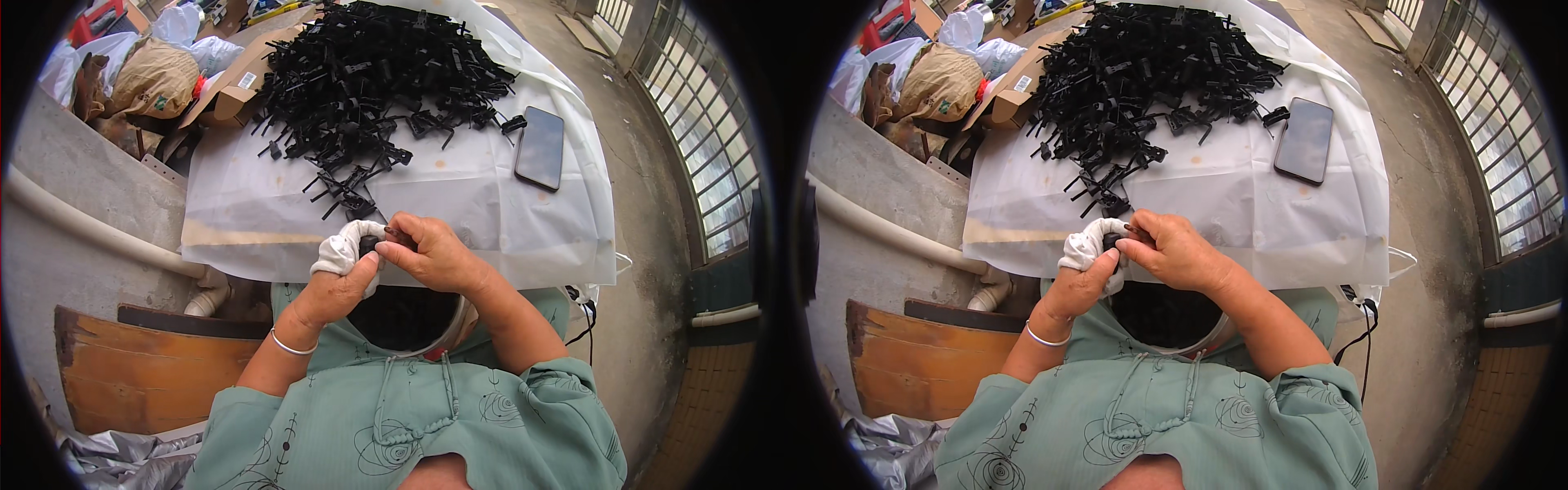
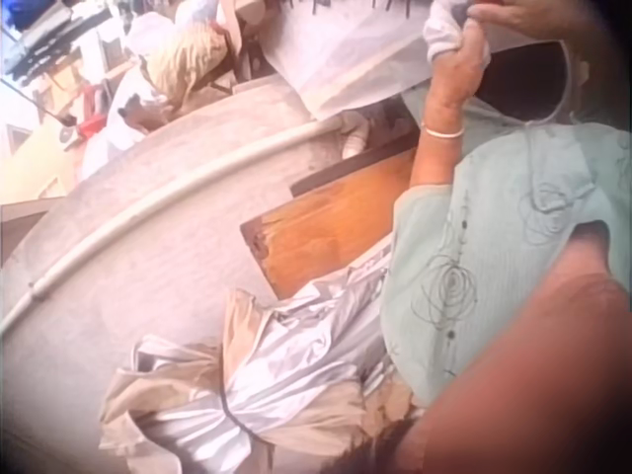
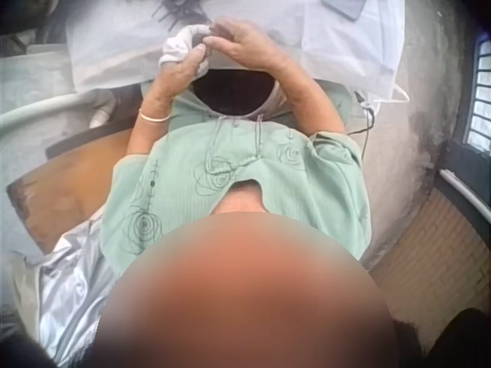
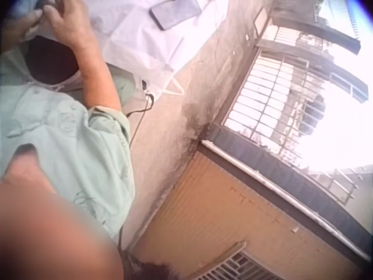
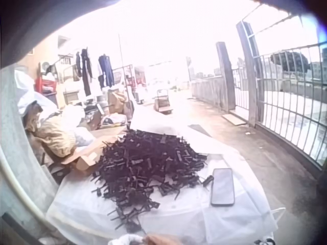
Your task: Wiping individual black plastic components with a white cloth and placing them in a bucket.
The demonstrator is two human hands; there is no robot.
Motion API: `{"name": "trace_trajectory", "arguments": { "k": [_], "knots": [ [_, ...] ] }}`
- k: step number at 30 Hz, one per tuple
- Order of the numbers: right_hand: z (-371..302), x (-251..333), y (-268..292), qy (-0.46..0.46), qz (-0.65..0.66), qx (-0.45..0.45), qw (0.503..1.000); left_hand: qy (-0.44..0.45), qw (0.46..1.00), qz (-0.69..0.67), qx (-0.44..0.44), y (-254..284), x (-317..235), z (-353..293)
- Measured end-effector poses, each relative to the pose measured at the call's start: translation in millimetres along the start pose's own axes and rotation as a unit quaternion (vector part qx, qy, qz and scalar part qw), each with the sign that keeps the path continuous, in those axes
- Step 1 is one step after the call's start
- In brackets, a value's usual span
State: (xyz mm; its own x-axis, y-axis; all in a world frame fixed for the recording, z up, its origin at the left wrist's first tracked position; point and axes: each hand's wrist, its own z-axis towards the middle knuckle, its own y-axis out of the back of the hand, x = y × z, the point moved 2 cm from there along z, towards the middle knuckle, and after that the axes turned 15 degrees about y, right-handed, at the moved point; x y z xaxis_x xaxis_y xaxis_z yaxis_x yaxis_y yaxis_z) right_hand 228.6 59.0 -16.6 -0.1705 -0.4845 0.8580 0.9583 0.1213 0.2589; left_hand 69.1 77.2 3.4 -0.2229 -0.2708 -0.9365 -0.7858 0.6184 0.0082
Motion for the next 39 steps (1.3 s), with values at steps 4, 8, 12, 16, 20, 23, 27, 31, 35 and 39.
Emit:
{"name": "trace_trajectory", "arguments": {
  "k": [4, 8, 12, 16, 20, 23, 27, 31, 35, 39],
  "knots": [
    [1.8, 4.4, 1.4, -0.003, 0.002, 0.007, 1.0, -0.011, 1.0, 0.003, -0.004, 1.1, 2.3, -1.3],
    [1.5, 4.6, 2.7, 0.023, -0.005, 0.05, 0.998, -0.102, 0.99, 0.061, -0.074, 9.1, 10.1, 7.0],
    [1.8, 3.4, -2.4, 0.034, 0.024, 0.073, 0.996, -0.043, 0.998, 0.012, -0.045, 7.3, 2.6, 0.4],
    [4.5, 4.5, -5.9, 0.013, 0.008, 0.075, 0.997, -0.013, 0.999, 0.017, -0.03, 6.7, 0.7, -2.2],
    [7.4, 7.5, -10.6, -0.035, 0.013, 0.046, 0.998, -0.033, 0.997, 0.071, -0.016, 7.9, -2.7, -7.4],
    [6.6, 5.8, -10.8, -0.036, 0.035, 0.045, 0.998, 0.072, 0.996, -0.046, 0.001, 14.5, 9.9, -8.8],
    [4.4, -2.0, -13.9, 0.084, 0.007, 0.048, 0.995, -0.02, 0.999, -0.014, -0.044, 16.1, 7.7, -3.8],
    [7.9, -2.2, -17.6, 0.048, 0.007, 0.067, 0.997, 0.011, 0.999, -0.029, -0.036, 16.5, 6.8, -4.0],
    [12.8, -3.1, -26.9, 0.03, -0.027, 0.059, 0.997, -0.111, 0.98, 0.129, -0.107, 18.6, 10.3, -0.8],
    [14.6, 1.6, -44.7, 0.056, -0.034, -0.01, 0.998, -0.151, 0.949, 0.232, -0.149, 21.3, 2.8, -8.2]
  ]
}}
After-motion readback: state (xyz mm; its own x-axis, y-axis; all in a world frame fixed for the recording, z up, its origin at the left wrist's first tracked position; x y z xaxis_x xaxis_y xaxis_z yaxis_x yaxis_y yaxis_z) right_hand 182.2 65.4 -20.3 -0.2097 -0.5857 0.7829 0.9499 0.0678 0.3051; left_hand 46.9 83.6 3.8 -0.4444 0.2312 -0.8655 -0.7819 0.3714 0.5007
